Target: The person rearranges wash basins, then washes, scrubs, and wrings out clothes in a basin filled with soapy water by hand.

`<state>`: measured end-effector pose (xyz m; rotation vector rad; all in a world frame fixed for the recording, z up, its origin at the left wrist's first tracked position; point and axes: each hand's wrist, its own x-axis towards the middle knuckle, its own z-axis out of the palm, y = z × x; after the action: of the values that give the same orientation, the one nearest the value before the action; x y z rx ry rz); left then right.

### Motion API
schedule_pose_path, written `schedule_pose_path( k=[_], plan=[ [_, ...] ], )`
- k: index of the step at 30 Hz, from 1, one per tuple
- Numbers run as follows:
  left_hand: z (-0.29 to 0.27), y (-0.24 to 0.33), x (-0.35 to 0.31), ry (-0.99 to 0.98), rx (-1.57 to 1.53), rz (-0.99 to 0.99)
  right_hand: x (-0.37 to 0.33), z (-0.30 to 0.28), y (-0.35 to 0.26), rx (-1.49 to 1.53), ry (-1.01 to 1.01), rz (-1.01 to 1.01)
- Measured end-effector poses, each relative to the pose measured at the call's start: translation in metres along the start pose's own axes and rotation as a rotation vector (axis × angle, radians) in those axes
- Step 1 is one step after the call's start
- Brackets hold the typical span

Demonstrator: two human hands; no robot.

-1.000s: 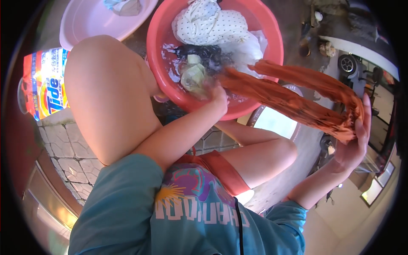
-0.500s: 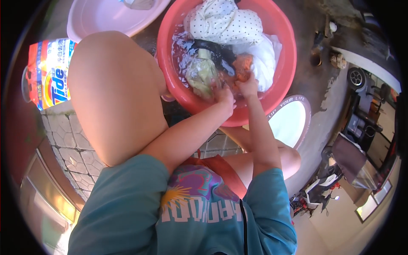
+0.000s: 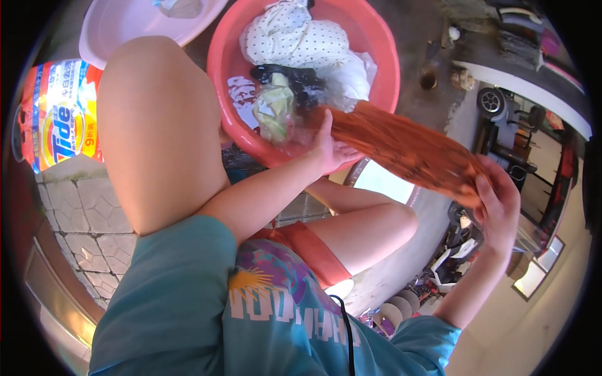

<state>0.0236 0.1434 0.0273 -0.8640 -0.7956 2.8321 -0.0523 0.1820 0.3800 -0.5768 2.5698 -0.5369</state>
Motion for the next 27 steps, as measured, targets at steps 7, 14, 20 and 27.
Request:
schedule_pose_path(
  k=[7,14,20,27],
  plan=[
    [0.029,0.001,0.009,-0.437,-0.148,0.132,-0.072,-0.037,-0.042,-0.383,-0.341,-0.018],
    [0.047,0.027,-0.016,-0.516,0.368,-0.092,0.003,-0.029,-0.036,-0.197,-0.650,-0.059],
    [0.045,0.036,-0.014,-0.591,0.461,-0.178,0.177,0.031,0.022,0.222,-0.287,-0.088],
    [0.051,0.037,0.003,-0.575,0.126,-0.111,0.212,0.179,0.181,0.802,0.009,0.365]
  ],
)
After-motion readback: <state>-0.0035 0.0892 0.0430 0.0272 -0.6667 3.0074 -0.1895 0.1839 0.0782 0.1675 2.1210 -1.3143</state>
